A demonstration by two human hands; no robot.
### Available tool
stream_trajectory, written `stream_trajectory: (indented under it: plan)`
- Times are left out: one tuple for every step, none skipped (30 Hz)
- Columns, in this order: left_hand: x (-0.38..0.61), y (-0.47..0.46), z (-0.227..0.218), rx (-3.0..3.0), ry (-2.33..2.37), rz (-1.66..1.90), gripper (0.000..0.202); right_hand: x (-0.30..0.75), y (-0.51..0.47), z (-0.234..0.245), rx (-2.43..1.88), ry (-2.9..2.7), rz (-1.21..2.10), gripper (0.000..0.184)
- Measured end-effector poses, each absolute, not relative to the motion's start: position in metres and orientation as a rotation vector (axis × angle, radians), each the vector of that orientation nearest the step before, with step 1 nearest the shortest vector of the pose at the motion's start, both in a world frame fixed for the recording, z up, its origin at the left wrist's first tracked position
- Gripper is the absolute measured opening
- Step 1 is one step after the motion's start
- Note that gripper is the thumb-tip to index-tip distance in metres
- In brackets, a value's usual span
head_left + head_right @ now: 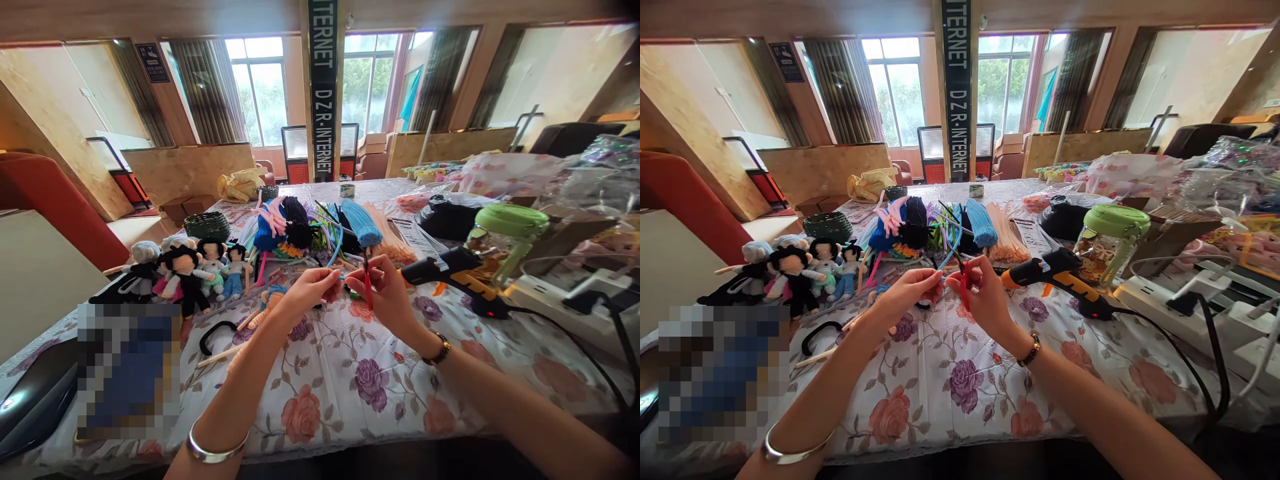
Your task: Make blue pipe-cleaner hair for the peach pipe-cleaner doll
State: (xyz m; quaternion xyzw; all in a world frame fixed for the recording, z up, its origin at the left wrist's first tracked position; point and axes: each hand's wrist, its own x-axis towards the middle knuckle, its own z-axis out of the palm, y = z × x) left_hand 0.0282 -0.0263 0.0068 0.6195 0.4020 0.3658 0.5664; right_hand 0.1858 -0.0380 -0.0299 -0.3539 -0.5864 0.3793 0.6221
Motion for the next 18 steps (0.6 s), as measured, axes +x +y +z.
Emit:
stream_trajectory:
  plan:
    - [0.0281, -0.0263, 0.0067, 1.457, 0.942, 0.855, 0.046, 0.1855, -0.0381, -0.0288, -0.795, -1.318, 0.924, 0.04]
    - [0.0281, -0.0263, 0.0066, 1.462, 0.94, 0.852, 0.047, 0.1852, -0.0384, -0.0275, -0.783, -1.291, 0.973, 0.041]
    - [0.0282, -0.0262, 0.0064, 1.469, 0.937, 0.851, 0.047, 0.1849, -0.0387, -0.0263, -0.774, -1.269, 1.014, 0.041]
    - [0.0284, -0.0261, 0.0062, 1.476, 0.934, 0.855, 0.048, 0.1846, -0.039, -0.0253, -0.769, -1.251, 1.045, 0.041]
    - [0.0287, -0.0261, 0.006, 1.484, 0.932, 0.862, 0.048, 0.1845, -0.0391, -0.0245, -0.767, -1.24, 1.067, 0.042]
    - [0.0291, -0.0261, 0.0059, 1.491, 0.929, 0.871, 0.049, 0.1844, -0.0392, -0.0241, -0.769, -1.237, 1.082, 0.042]
    - [0.0295, -0.0262, 0.0059, 1.498, 0.928, 0.881, 0.049, 0.1845, -0.0391, -0.024, -0.773, -1.24, 1.092, 0.042]
    - [0.0299, -0.0264, 0.0059, 1.506, 0.928, 0.891, 0.05, 0.1846, -0.0389, -0.0243, -0.777, -1.247, 1.101, 0.042]
    - [0.0302, -0.0265, 0.006, 1.518, 0.929, 0.899, 0.05, 0.1848, -0.0387, -0.0247, -0.779, -1.255, 1.11, 0.042]
    - [0.0304, -0.0266, 0.0061, 1.531, 0.931, 0.906, 0.05, 0.185, -0.0386, -0.0252, -0.778, -1.263, 1.119, 0.042]
    - [0.0305, -0.0266, 0.006, 1.545, 0.932, 0.911, 0.049, 0.1853, -0.0384, -0.0257, -0.774, -1.269, 1.128, 0.041]
    - [0.0304, -0.0264, 0.0057, 1.56, 0.933, 0.916, 0.049, 0.1855, -0.0382, -0.0261, -0.769, -1.272, 1.136, 0.041]
    - [0.0302, -0.026, 0.0052, 1.572, 0.931, 0.917, 0.049, 0.1858, -0.0381, -0.0264, -0.764, -1.274, 1.146, 0.041]
    - [0.03, -0.0254, 0.0044, 1.582, 0.927, 0.916, 0.049, 0.1861, -0.0379, -0.0266, -0.761, -1.277, 1.154, 0.041]
    - [0.0298, -0.0246, 0.0035, 1.589, 0.92, 0.914, 0.049, 0.1863, -0.0378, -0.0267, -0.758, -1.279, 1.158, 0.041]
    - [0.0296, -0.0239, 0.0025, 1.592, 0.915, 0.912, 0.05, 0.1866, -0.0377, -0.0268, -0.755, -1.281, 1.159, 0.042]
    - [0.0294, -0.0232, 0.0016, 1.594, 0.913, 0.908, 0.051, 0.1867, -0.0376, -0.0269, -0.751, -1.283, 1.156, 0.042]
    - [0.0293, -0.0227, 0.0007, 1.596, 0.914, 0.902, 0.052, 0.1869, -0.0375, -0.0269, -0.75, -1.287, 1.15, 0.042]
